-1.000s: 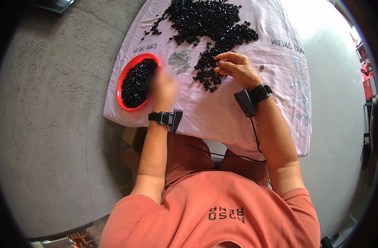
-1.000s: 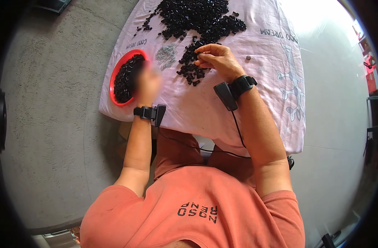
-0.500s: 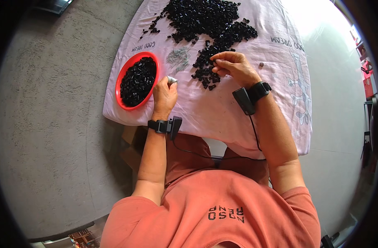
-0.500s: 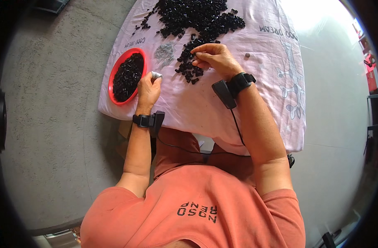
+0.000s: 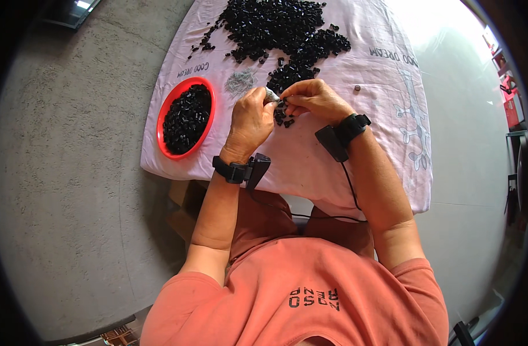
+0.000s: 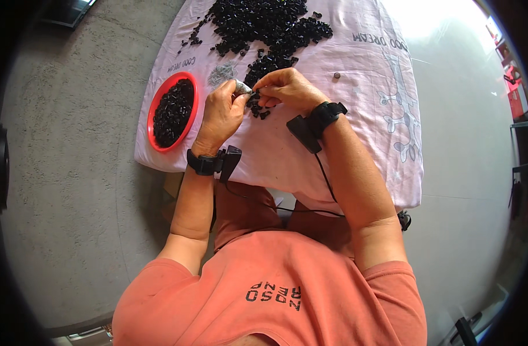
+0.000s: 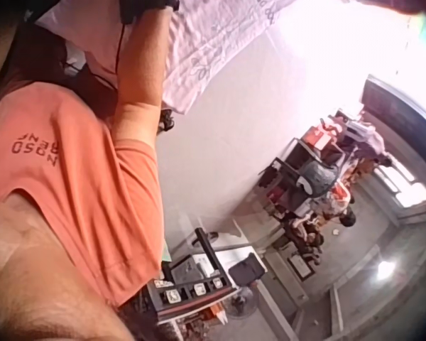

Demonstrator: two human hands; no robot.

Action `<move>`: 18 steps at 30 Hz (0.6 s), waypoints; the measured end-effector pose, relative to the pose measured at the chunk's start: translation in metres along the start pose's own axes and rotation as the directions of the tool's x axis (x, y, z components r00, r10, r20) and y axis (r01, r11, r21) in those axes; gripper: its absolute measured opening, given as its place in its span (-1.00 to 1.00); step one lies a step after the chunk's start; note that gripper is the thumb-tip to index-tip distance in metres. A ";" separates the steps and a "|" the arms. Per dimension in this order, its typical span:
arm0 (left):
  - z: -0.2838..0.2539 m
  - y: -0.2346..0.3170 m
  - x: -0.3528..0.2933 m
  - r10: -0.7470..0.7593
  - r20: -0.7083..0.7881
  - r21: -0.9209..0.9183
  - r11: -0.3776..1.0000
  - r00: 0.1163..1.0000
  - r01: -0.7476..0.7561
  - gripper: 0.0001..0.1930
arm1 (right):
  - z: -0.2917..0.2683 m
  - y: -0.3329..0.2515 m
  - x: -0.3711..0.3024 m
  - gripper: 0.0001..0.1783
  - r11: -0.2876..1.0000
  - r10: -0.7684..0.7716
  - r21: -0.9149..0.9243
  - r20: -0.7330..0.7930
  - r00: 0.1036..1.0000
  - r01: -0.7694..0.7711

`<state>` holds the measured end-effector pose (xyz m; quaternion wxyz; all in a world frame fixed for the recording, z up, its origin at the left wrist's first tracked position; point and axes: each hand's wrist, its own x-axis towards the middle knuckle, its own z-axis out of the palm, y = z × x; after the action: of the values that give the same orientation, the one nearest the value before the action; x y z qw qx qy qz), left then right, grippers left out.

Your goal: The worker is manually inserting small metal components into black plastic parts at a workshop table.

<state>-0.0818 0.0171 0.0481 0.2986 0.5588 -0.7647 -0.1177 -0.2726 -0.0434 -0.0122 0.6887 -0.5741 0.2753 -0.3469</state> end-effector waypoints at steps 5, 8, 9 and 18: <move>-0.002 0.004 0.003 0.015 0.020 0.039 0.999 1.000 -0.016 -0.92 | 0.001 0.000 -0.001 -0.80 1.000 -0.026 0.004 0.014 1.000 0.026; -0.001 0.000 0.003 -0.013 0.033 0.007 1.000 0.999 0.013 -0.92 | 0.004 -0.003 -0.002 -0.80 1.000 -0.009 0.027 0.013 1.000 0.008; 0.001 -0.004 0.003 -0.011 0.037 0.002 1.000 0.999 0.011 -0.94 | 0.005 -0.002 -0.001 -0.80 0.999 -0.007 0.035 0.009 1.000 0.007; 0.004 0.014 0.008 -0.161 0.038 -0.222 0.961 0.986 0.165 -0.98 | 0.002 0.003 0.001 -0.82 1.000 -0.014 0.018 0.002 1.000 0.014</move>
<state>-0.0965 0.0138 0.0542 0.3415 0.5814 -0.7008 -0.2328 -0.2701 -0.0426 -0.0148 0.6916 -0.5701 0.2676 -0.3536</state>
